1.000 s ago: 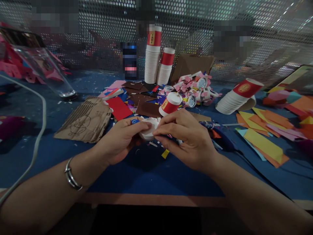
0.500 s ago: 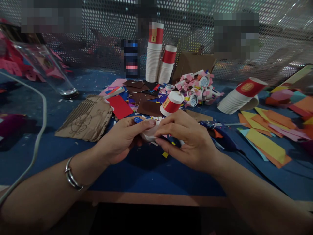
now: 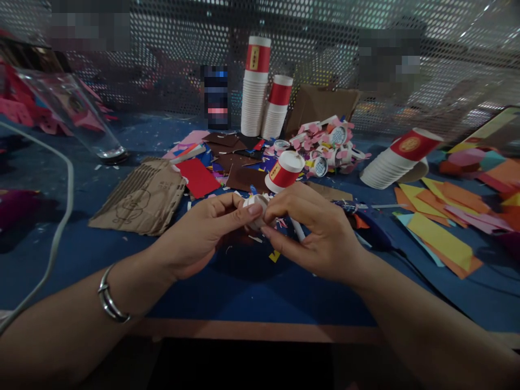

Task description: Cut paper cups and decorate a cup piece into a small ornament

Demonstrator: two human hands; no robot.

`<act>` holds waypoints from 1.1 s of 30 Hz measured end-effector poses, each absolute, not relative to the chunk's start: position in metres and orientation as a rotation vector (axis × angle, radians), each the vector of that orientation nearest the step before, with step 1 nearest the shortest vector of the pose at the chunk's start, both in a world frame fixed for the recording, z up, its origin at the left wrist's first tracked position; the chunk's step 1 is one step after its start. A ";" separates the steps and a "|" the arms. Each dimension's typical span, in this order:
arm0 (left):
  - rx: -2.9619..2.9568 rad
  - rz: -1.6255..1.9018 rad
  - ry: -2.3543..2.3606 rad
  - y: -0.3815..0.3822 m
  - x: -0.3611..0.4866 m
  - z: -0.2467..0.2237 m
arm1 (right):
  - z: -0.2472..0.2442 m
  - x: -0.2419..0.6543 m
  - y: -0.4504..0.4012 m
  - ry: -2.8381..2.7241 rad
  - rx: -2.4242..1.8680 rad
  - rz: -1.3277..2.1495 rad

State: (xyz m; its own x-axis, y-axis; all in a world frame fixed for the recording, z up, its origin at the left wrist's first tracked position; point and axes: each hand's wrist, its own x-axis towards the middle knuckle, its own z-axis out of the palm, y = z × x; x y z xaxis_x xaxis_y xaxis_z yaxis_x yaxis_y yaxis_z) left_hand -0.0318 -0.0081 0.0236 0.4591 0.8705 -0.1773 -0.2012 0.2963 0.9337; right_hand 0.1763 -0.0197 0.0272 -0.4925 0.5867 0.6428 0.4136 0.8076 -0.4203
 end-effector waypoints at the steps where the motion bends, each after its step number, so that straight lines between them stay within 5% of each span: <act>1: 1.031 0.834 0.788 -0.008 -0.032 0.022 | 0.027 0.176 -0.020 -2.163 -0.743 0.275; 18: 0.990 0.825 0.756 -0.010 -0.029 0.023 | 0.035 0.175 -0.025 -2.126 -0.872 0.497; 33: 0.976 0.865 0.724 -0.010 -0.029 0.020 | 0.027 0.175 -0.019 -2.321 -0.747 0.300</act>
